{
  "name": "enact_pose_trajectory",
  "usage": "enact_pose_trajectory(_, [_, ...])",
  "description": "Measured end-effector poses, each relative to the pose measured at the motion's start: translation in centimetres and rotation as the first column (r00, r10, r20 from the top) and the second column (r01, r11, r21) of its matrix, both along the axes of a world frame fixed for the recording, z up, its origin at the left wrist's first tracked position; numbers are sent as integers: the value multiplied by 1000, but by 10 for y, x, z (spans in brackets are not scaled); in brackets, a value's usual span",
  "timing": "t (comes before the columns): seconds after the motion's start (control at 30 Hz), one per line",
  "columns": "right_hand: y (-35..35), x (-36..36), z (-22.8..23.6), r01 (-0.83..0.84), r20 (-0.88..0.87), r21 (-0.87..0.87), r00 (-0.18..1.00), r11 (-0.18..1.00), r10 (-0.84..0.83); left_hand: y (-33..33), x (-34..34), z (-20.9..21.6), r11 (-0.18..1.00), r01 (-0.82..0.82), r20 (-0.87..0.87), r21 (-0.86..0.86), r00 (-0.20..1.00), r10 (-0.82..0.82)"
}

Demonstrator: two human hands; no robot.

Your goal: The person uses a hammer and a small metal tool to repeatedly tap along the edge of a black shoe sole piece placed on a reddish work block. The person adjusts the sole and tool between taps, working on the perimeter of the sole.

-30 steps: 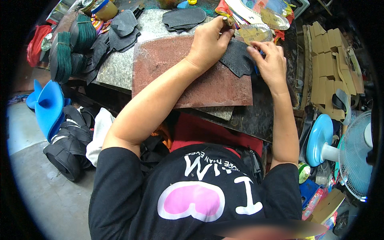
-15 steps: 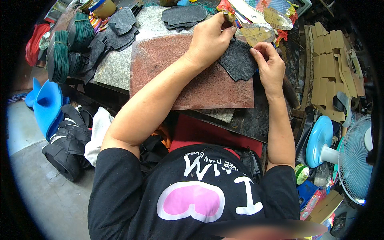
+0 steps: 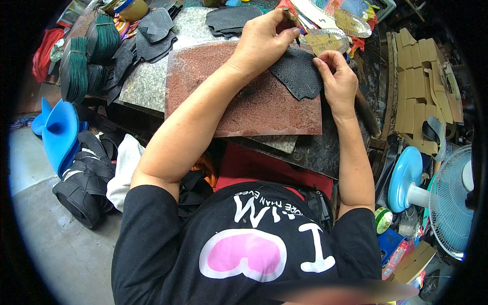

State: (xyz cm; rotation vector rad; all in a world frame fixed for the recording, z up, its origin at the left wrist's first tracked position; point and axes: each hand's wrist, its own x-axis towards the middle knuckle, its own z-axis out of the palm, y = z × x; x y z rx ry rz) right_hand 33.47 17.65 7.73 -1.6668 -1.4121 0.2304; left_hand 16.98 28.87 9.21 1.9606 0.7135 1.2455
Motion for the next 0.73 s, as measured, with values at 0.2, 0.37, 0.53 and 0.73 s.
enact_pose_trajectory(0.2, [1, 0, 0, 32, 17, -56, 999, 998, -31, 0, 0, -6, 967, 106, -99, -230, 986, -132])
enact_pose_trajectory(0.37, [0, 0, 2, 37, 75, -52, 997, 998, -33, -2, 0, -5, 928, 146, -11, -344, 987, -159])
enact_pose_trajectory(0.53, [0, 0, 1, 44, 59, -63, 997, 997, -40, -4, -2, -2, 897, 185, 56, -400, 983, -177])
enact_pose_trajectory(0.73, [0, 0, 1, 42, 80, -77, 996, 996, -36, -1, -1, -6, 887, 216, 48, -407, 975, -216])
